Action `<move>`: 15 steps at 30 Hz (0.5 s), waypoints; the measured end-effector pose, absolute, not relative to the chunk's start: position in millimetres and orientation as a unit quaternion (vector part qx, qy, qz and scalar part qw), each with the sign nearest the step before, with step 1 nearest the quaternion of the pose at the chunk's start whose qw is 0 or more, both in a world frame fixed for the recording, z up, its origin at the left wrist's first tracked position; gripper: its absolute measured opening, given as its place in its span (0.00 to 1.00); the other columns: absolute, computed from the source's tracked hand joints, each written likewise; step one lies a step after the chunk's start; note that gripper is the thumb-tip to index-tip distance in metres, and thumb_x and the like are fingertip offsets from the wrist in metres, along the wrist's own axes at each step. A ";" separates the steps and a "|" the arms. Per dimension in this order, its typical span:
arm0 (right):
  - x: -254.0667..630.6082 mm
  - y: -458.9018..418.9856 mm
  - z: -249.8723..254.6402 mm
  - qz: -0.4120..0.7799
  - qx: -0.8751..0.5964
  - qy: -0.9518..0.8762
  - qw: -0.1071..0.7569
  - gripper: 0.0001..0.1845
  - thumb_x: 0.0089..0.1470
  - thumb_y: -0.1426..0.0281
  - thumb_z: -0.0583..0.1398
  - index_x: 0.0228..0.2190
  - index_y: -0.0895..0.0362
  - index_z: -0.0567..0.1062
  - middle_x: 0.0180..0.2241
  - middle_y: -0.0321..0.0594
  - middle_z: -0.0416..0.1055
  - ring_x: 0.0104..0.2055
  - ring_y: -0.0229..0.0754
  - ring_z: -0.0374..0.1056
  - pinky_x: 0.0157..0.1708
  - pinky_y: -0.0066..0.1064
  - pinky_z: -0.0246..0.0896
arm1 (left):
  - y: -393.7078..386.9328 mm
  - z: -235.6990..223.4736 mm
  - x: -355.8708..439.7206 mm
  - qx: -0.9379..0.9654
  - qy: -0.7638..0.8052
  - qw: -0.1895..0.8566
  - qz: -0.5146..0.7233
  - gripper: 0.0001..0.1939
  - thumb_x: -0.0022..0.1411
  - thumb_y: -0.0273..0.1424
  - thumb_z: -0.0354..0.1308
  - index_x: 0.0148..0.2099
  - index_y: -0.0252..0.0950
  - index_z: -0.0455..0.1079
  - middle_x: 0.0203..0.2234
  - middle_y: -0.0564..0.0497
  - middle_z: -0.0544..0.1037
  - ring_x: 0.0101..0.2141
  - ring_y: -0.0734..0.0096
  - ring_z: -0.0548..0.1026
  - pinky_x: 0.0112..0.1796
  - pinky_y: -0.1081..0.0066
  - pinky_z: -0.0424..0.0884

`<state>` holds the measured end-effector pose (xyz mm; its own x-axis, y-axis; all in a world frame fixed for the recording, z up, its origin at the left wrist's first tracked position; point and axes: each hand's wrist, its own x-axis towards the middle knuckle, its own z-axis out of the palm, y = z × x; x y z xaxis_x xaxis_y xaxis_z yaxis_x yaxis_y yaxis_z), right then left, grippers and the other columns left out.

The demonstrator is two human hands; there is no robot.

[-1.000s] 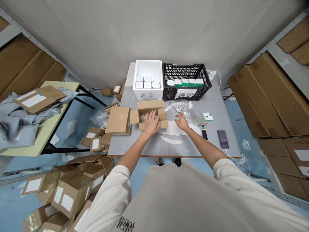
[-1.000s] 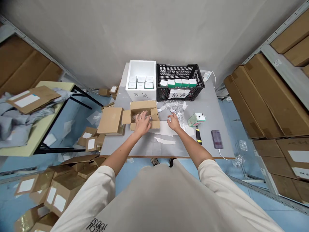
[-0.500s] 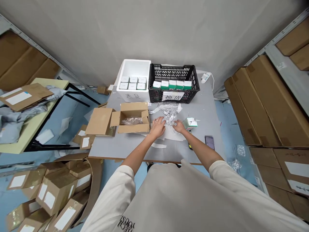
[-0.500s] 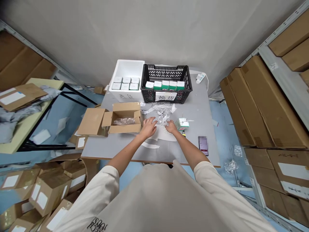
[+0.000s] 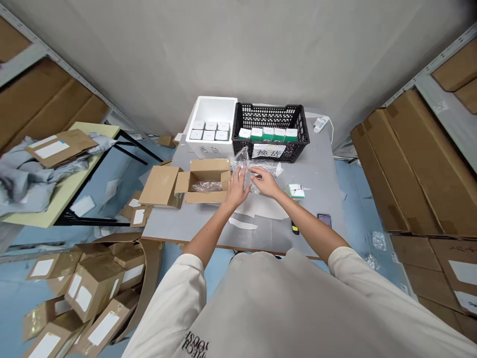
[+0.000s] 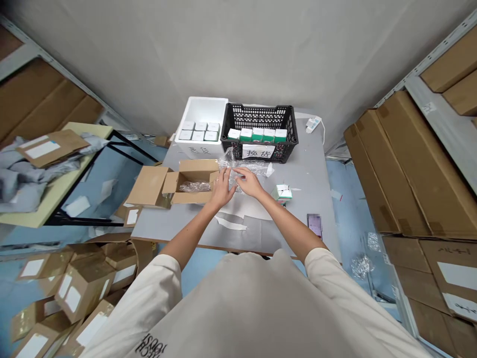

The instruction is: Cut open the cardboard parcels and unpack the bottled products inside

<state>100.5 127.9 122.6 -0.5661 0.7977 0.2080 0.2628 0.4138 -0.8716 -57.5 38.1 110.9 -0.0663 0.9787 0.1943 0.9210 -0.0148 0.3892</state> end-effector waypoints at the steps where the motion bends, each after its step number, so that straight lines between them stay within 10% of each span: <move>1: 87.2 125.3 130.1 0.433 -0.319 -0.780 0.320 0.24 0.64 0.61 0.58 0.58 0.51 0.77 0.60 0.44 0.70 0.62 0.47 0.66 0.58 0.40 0.68 | 34.3 116.7 -65.8 0.671 0.706 0.053 0.220 0.39 0.73 0.42 0.48 0.78 0.37 0.38 0.74 0.37 0.49 0.71 0.47 0.53 0.65 0.49 0.56; 15: -71.4 85.6 75.6 0.392 -0.258 -0.867 0.167 0.26 0.68 0.59 0.51 0.62 0.52 0.74 0.65 0.45 0.67 0.66 0.52 0.62 0.66 0.48 0.55 | -37.5 89.8 -216.5 0.600 0.776 0.061 0.185 0.36 0.67 0.29 0.50 0.75 0.34 0.49 0.73 0.36 0.52 0.71 0.47 0.55 0.65 0.47 0.59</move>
